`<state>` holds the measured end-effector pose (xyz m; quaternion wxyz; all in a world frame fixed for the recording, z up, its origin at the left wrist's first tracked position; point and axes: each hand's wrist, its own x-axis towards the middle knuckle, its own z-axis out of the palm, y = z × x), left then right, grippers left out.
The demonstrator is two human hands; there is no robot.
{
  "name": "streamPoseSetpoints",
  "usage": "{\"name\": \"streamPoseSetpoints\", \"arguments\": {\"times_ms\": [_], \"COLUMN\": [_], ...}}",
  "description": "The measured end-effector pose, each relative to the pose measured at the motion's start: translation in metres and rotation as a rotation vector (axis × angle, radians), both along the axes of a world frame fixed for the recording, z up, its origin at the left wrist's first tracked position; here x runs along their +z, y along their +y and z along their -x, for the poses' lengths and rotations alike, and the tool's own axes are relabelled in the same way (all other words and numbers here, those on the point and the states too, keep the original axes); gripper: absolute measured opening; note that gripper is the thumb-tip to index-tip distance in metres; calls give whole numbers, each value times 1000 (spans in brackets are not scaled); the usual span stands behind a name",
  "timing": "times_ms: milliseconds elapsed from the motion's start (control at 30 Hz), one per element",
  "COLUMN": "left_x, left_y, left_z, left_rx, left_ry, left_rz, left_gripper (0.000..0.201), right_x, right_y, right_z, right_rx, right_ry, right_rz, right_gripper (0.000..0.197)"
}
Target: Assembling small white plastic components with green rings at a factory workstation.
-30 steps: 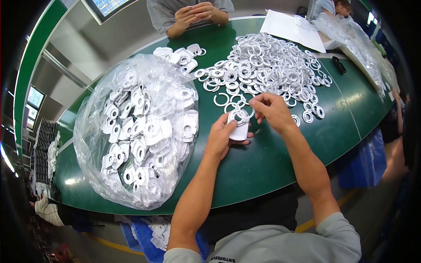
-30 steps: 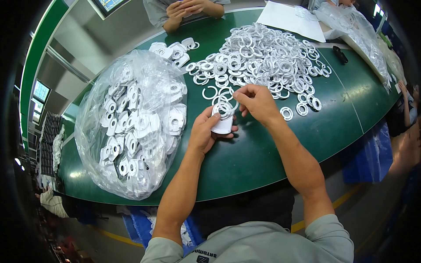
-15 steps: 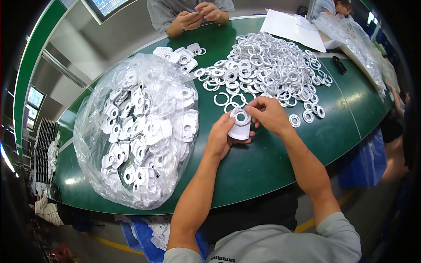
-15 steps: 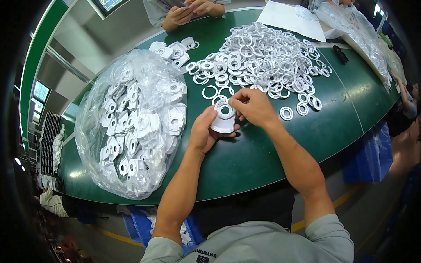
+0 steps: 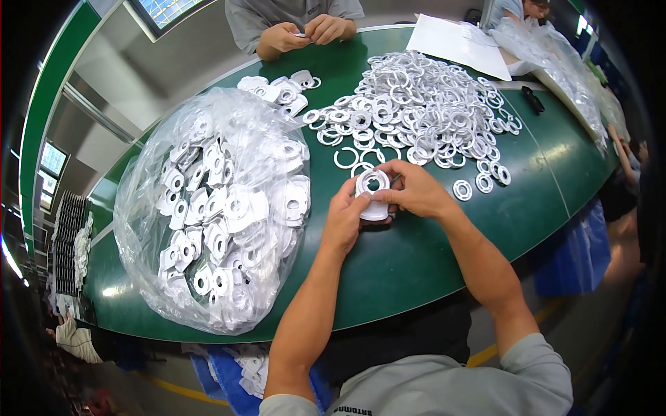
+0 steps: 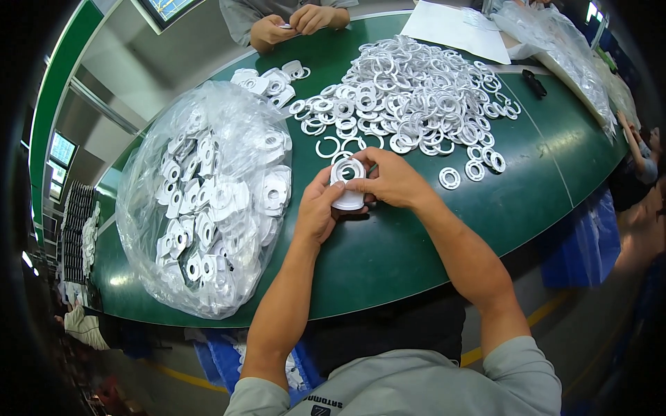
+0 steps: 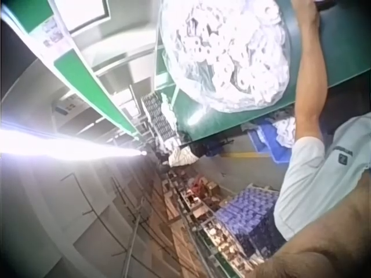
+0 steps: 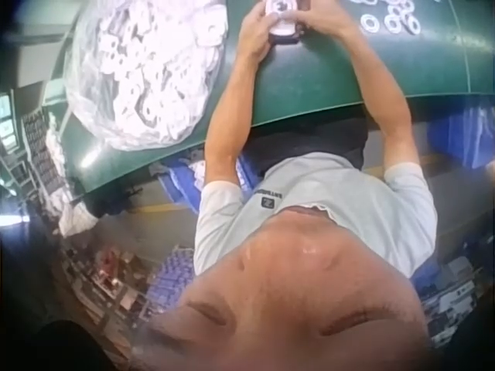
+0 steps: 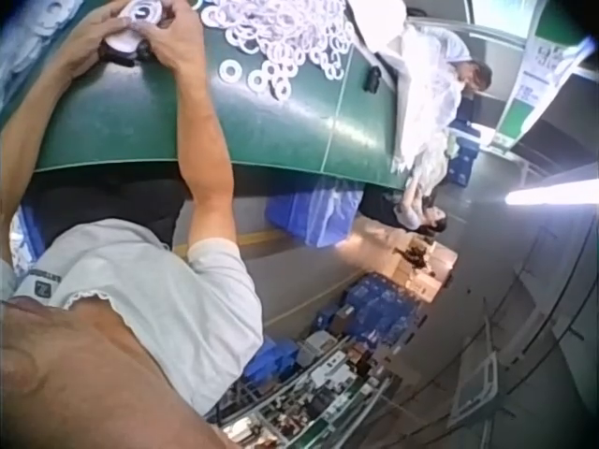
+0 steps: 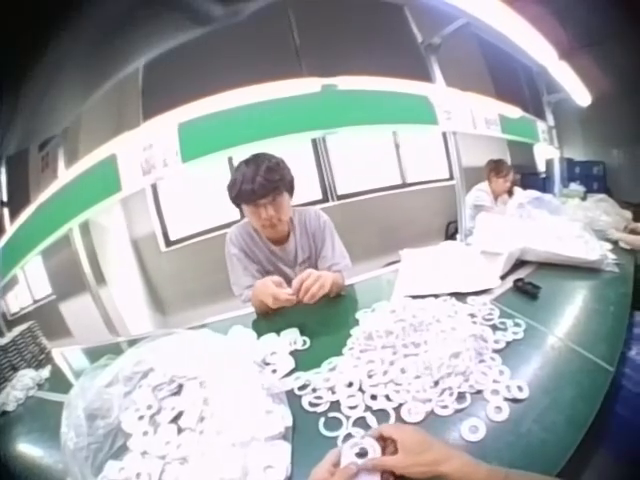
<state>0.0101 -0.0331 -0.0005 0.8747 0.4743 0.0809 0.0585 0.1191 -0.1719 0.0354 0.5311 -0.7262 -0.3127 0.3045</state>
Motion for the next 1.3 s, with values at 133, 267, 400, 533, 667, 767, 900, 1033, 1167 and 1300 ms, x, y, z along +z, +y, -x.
{"name": "streamPoseSetpoints", "arguments": {"times_ms": [133,267,400,533,667,767,900,1033,1167,1300], "left_x": [-4,-3,-19,-22,-8,-7,11,16,15,11], "left_y": [1,-7,-7,6,3,-4,-19,-22,-25,-26], "left_z": [-2,-8,-8,4,11,3,4,5,8,7], "left_rx": [-3,-22,171,214,145,257,313,299,261,180], "left_ry": [3,-28,-129,-154,-171,-154,-60,-34,22,-79], "left_rz": [-36,-129,-848,-847,-908,-906,-928,-974,-772,-815], "left_gripper": [40,41,44,44,42,41,45,43,43,44], "right_x": [-16,-23,-16,-47,-35,-36,-37,-41,-43,-54], "right_y": [5,-3,-9,21,23,9,8,12,15,17], "right_z": [-3,-8,-6,-1,11,-1,-12,-15,-11,-9], "right_rx": [-9,-41,-49,-48,-214,-145,-107,-94,-58,-148], "right_ry": [70,-281,-309,-528,-557,-574,-195,-326,-403,-580], "right_rz": [-40,8,126,-92,-159,-240,-345,-273,-204,-162], "right_gripper": [43,43,46,41,42,45,51,46,46,51]}}
